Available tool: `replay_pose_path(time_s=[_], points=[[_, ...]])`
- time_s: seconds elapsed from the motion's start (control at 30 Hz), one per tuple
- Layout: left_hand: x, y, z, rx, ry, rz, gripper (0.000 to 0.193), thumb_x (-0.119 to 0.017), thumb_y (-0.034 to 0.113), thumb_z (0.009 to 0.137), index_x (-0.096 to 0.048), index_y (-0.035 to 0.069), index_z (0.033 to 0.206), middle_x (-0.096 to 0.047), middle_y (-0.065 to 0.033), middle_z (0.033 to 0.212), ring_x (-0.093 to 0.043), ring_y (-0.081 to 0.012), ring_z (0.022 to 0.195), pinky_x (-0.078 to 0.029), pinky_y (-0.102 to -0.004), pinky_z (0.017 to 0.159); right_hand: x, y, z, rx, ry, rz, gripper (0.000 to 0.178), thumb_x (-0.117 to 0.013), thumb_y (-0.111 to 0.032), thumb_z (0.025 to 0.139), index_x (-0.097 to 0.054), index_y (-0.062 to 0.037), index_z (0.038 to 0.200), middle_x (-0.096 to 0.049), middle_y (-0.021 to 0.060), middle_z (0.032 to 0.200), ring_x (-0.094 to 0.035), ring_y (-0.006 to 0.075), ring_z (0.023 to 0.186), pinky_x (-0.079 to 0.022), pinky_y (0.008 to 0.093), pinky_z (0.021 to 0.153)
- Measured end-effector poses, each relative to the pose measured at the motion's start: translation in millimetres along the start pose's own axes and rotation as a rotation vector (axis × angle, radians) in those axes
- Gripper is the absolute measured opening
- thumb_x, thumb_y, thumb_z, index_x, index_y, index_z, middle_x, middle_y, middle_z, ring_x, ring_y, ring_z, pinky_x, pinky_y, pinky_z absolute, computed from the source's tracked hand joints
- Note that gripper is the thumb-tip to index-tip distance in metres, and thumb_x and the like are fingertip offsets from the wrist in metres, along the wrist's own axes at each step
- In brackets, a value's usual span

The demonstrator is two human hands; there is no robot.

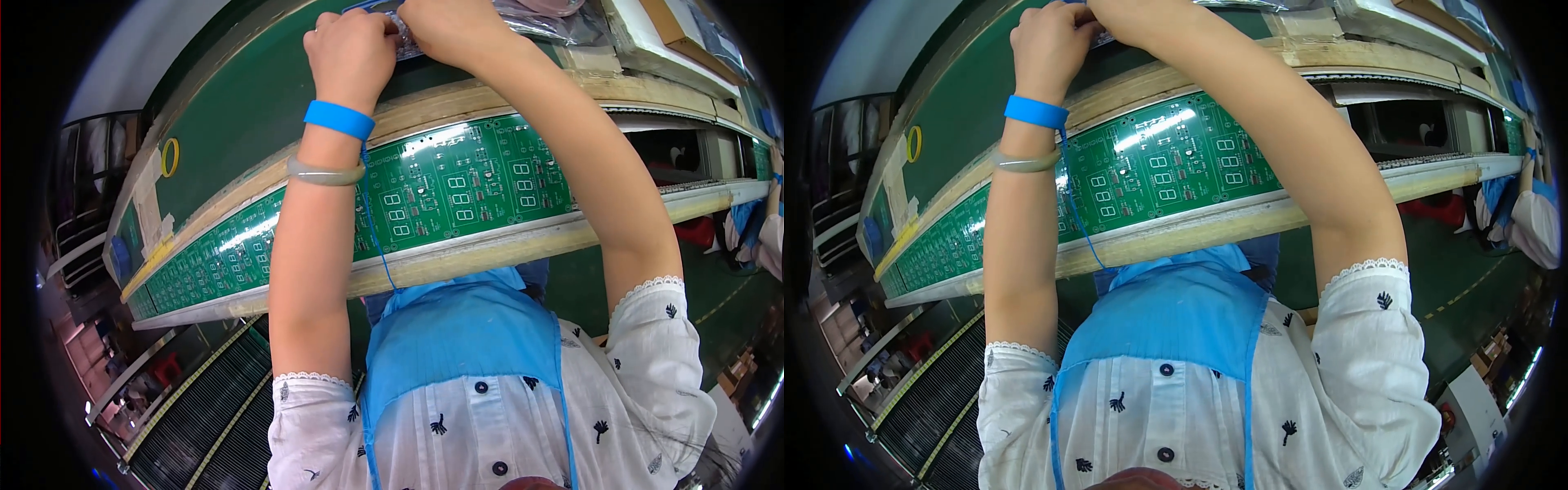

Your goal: Insert small electronic components into a green printed circuit board on an assembly line.

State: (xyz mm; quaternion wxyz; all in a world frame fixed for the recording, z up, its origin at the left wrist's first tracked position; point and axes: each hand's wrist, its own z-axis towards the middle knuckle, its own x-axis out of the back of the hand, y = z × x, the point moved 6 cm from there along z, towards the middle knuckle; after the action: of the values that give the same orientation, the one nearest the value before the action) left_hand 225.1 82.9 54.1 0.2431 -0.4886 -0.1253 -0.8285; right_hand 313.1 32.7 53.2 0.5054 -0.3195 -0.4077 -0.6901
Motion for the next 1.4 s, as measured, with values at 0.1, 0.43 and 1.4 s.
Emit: replay_pose_path(time_s=[0.1,0.43,1.4], points=[[16,8,5,0.076,-0.012,-0.205,0.008,-0.068,0.014,0.073,-0.075,0.013,0.073,-0.065,-0.0116,0.078,-0.057,-0.0348,0.081,-0.043,-0.0482,0.071,3,2,8,-0.081,-0.095,0.140,0.010,-0.067,-0.020,0.075,-0.074,-0.0132,0.076,-0.068,0.0067,0.087,-0.058,0.0267,0.096,-0.039,0.0451,0.081],[23,2,0,0.069,0.139,-0.375,0.007,-0.067,0.011,0.079,-0.072,0.007,0.083,-0.065,-0.0135,0.080,-0.058,-0.0347,0.082,-0.046,-0.0435,0.074,28,22,-10,-0.189,0.033,0.520,0.011,-0.065,-0.015,0.079,-0.072,-0.0072,0.080,-0.069,0.0104,0.081,-0.062,0.0304,0.083,-0.045,0.0440,0.079],[-6,72,-84,0.736,-0.414,-1.721,0.021,-0.070,0.015,0.092,-0.072,0.004,0.109,-0.072,-0.0028,0.093,-0.058,-0.0034,0.078,-0.042,-0.0164,0.066,22,53,-155,-0.681,-0.140,1.588,0.020,-0.070,-0.017,0.091,-0.072,-0.0041,0.107,-0.071,0.0021,0.095,-0.064,0.0088,0.088,-0.050,0.0210,0.079]])
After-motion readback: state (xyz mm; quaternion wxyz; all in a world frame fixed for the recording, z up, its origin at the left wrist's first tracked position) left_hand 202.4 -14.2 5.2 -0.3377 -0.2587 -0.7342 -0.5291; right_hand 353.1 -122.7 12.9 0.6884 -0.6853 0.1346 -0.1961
